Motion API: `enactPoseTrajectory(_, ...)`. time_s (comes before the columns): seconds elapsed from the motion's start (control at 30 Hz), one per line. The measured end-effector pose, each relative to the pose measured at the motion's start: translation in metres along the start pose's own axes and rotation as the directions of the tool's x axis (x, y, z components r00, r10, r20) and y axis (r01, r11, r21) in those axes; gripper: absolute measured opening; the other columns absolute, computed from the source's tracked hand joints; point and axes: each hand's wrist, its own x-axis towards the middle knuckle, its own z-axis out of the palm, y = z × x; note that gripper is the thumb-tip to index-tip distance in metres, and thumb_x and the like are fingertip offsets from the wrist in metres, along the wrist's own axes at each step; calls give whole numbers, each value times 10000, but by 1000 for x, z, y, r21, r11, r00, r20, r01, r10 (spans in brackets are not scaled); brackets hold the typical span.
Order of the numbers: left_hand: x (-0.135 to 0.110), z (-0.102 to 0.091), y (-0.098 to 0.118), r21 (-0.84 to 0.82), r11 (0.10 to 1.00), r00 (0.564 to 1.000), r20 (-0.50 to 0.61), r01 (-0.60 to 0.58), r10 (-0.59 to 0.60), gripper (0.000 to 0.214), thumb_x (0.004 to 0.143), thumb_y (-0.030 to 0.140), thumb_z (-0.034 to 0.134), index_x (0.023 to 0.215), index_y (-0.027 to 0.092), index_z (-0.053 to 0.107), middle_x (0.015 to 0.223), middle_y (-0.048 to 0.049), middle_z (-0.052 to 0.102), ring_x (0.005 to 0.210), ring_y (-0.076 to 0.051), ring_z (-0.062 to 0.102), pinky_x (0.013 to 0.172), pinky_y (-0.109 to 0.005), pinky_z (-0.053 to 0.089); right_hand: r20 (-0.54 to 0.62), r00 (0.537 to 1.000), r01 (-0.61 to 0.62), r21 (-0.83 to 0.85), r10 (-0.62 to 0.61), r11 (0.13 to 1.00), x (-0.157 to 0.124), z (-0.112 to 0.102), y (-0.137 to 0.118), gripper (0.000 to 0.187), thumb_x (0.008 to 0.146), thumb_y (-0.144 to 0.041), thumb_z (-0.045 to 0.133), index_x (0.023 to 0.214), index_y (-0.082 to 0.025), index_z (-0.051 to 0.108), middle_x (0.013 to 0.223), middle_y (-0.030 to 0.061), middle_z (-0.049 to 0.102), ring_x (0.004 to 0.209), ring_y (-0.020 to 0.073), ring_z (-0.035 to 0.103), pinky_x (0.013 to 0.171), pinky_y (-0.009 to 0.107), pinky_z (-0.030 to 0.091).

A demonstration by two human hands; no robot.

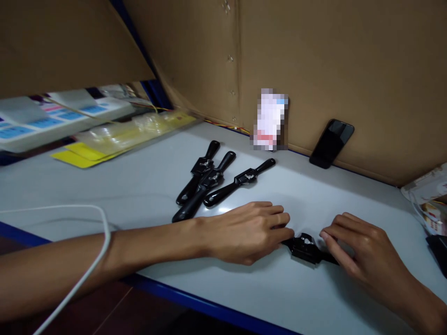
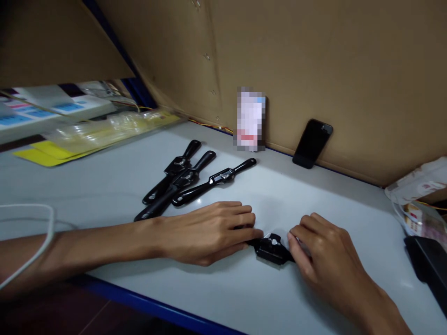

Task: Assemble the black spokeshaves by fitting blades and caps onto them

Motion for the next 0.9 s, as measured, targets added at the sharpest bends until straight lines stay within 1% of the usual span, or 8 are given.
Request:
enactPoseTrajectory(0.07, 0, 0, 0, 1, 1000, 1000, 17, 8, -8, 223, 938, 129, 535, 1142, 126, 626, 927, -72, 631, 798, -215, 576, 678, -351, 461, 114, 993, 0, 15, -2, 1000, -3, -3, 2, 174, 1004, -279, 513, 1048, -244, 678, 935, 30, 664, 851, 191, 635, 722, 339, 482)
enactPoseTrajectory(0.13, 0, 0, -1, 7, 1000, 999, 37, 16, -16, 275, 937, 144, 543, 1203, 112, 603, 939, -78, 629, 807, -216, 576, 691, -348, 461, 207, 978, -21, 21, 16, 1000, -4, -2, 2, 283, 953, -323, 618, 1231, -269, 619, 1076, 46, 654, 954, 223, 641, 785, 385, 520)
enactPoseTrajectory(0.17, -1, 0, -1, 9, 1000, 999, 47, 20, -21, 312, 937, 151, 546, 1243, 107, 585, 946, -80, 627, 810, -216, 573, 699, -346, 461, 234, 972, -31, 20, 26, 999, -5, 0, 1, 349, 924, -336, 663, 1261, -269, 597, 1105, 53, 643, 976, 234, 636, 804, 407, 530)
enactPoseTrajectory(0.3, 0, -2, -1, 1, 999, 996, 72, 46, -46, 440, 934, 161, 561, 1366, 93, 510, 977, -79, 621, 817, -212, 560, 734, -345, 466, 240, 970, -54, 14, 49, 998, -2, 11, -3, 381, 876, -310, 720, 1223, -236, 580, 1087, 63, 611, 969, 244, 615, 805, 440, 547)
enactPoseTrajectory(0.47, 2, -3, -2, -13, 999, 996, 74, 50, -49, 359, 938, 161, 553, 1291, 99, 561, 951, -71, 604, 786, -208, 548, 728, -356, 474, 186, 982, -18, 37, 11, 999, -2, 20, -2, 268, 895, -267, 678, 1139, -212, 582, 1043, 61, 606, 927, 231, 610, 774, 420, 549)
enactPoseTrajectory(0.67, 0, 0, -2, -36, 998, 994, 94, 59, -55, 300, 943, 163, 532, 1232, 119, 599, 955, -78, 599, 807, -211, 555, 747, -354, 480, 173, 984, 31, 39, -38, 999, -4, 14, -1, 269, 938, -255, 612, 1207, -235, 607, 1047, 59, 632, 900, 211, 620, 750, 375, 542)
enactPoseTrajectory(0.8, 0, 0, -3, -24, 999, 996, 82, 40, -38, 265, 943, 165, 518, 1188, 127, 612, 953, -80, 611, 794, -208, 557, 737, -351, 489, 151, 988, 17, 7, -18, 1000, -5, 9, -2, 287, 898, -282, 678, 1179, -245, 628, 1037, 55, 652, 893, 219, 636, 753, 379, 539)
enactPoseTrajectory(0.9, 0, 0, -4, -12, 1000, 998, 55, 9, -9, 223, 931, 165, 522, 1127, 134, 624, 939, -77, 619, 784, -212, 559, 702, -354, 489, 140, 990, 5, 28, -9, 1000, -5, 7, -3, 268, 926, -275, 636, 1190, -241, 604, 1049, 53, 650, 910, 218, 637, 771, 385, 533)
